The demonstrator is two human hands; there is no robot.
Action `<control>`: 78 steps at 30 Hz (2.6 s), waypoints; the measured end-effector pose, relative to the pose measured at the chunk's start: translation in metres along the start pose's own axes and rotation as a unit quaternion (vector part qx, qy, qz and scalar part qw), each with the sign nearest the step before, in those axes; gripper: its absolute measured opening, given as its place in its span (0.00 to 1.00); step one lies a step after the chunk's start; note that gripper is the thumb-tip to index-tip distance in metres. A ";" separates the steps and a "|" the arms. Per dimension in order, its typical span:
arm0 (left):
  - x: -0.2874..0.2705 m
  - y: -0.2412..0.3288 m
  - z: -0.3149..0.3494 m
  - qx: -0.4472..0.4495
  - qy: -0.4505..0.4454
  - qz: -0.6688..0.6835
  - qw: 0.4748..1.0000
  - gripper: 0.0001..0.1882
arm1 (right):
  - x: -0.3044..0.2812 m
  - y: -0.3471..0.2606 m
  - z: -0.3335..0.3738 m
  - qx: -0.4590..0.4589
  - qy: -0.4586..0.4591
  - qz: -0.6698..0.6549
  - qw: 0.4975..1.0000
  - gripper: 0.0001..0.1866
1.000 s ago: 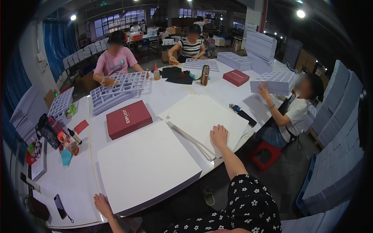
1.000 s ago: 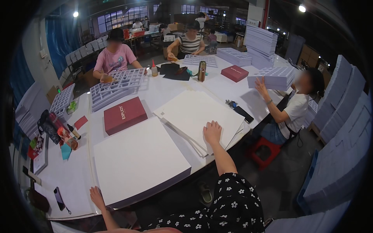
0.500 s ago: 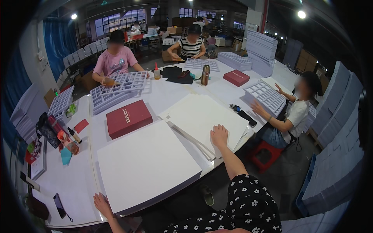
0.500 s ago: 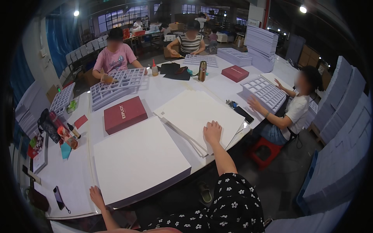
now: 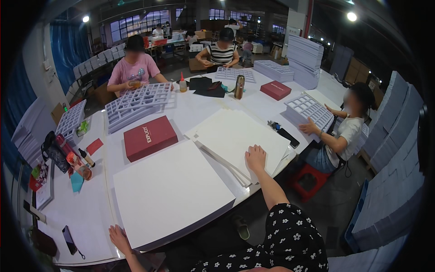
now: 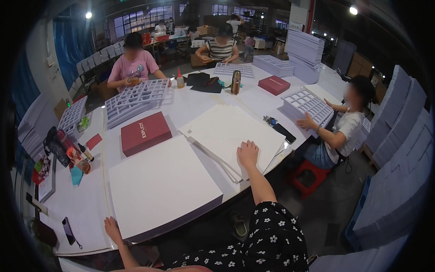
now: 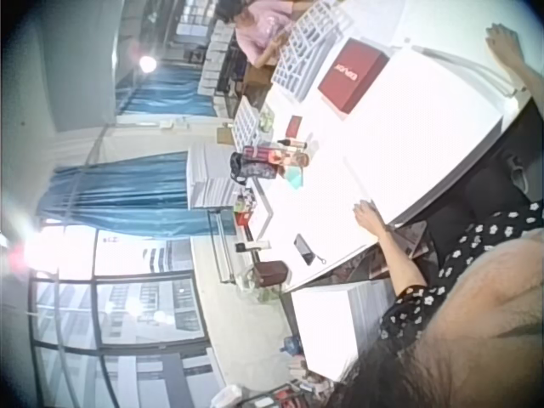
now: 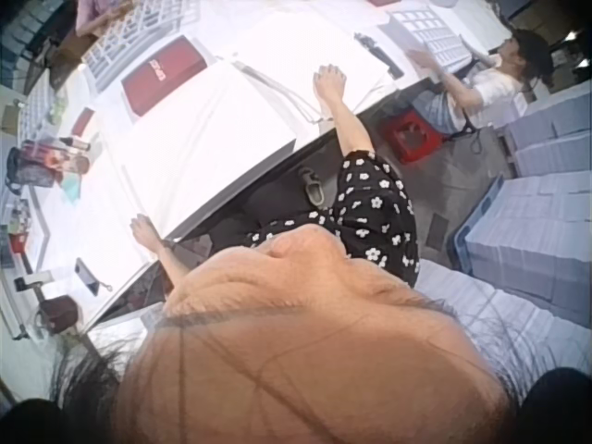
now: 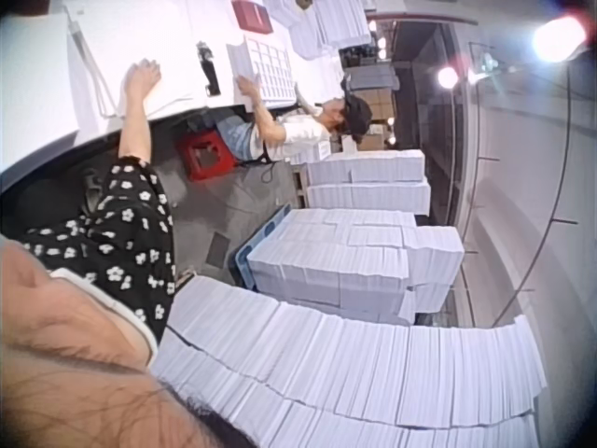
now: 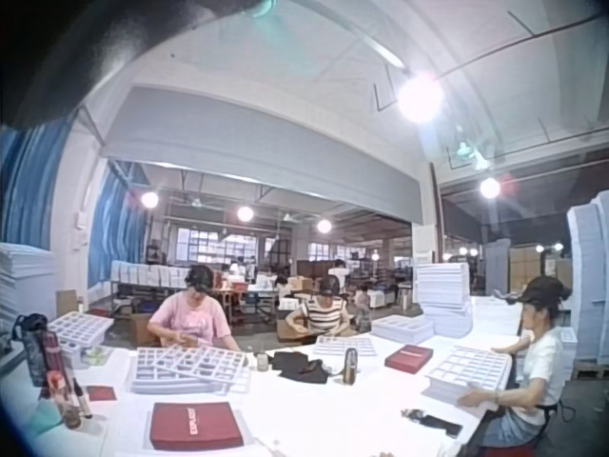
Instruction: The person repeatedly places a white rectangular sheet onto a table, then places a gray grid-like tray on top, and stacks the assembled unit to the left. This cycle repeats throughout the clip. Other people at the same table perform similar assembly actions.
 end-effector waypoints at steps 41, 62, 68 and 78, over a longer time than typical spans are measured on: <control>-0.002 0.000 0.002 0.009 0.027 0.007 1.000 0.25 | 0.000 -0.002 0.000 -0.004 0.002 0.007 1.000 0.20; -0.041 0.018 0.007 -0.025 0.010 0.058 0.998 0.25 | 0.008 0.001 -0.002 -0.009 -0.029 0.031 0.999 0.20; -0.060 0.030 0.005 -0.030 0.015 0.080 0.996 0.25 | 0.009 0.008 -0.002 -0.004 -0.039 0.034 0.999 0.21; -0.062 0.028 0.007 -0.039 0.014 0.094 0.995 0.26 | 0.008 0.006 -0.004 -0.005 -0.040 0.038 0.998 0.21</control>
Point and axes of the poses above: each hand's wrist, its own z-axis away from the middle knuckle, its own x-axis out of the palm, y = z × x, the point moved 8 cm from there along -z, towards the middle knuckle, and after that the axes turned 8 degrees about -z, right-handed, at the moved point
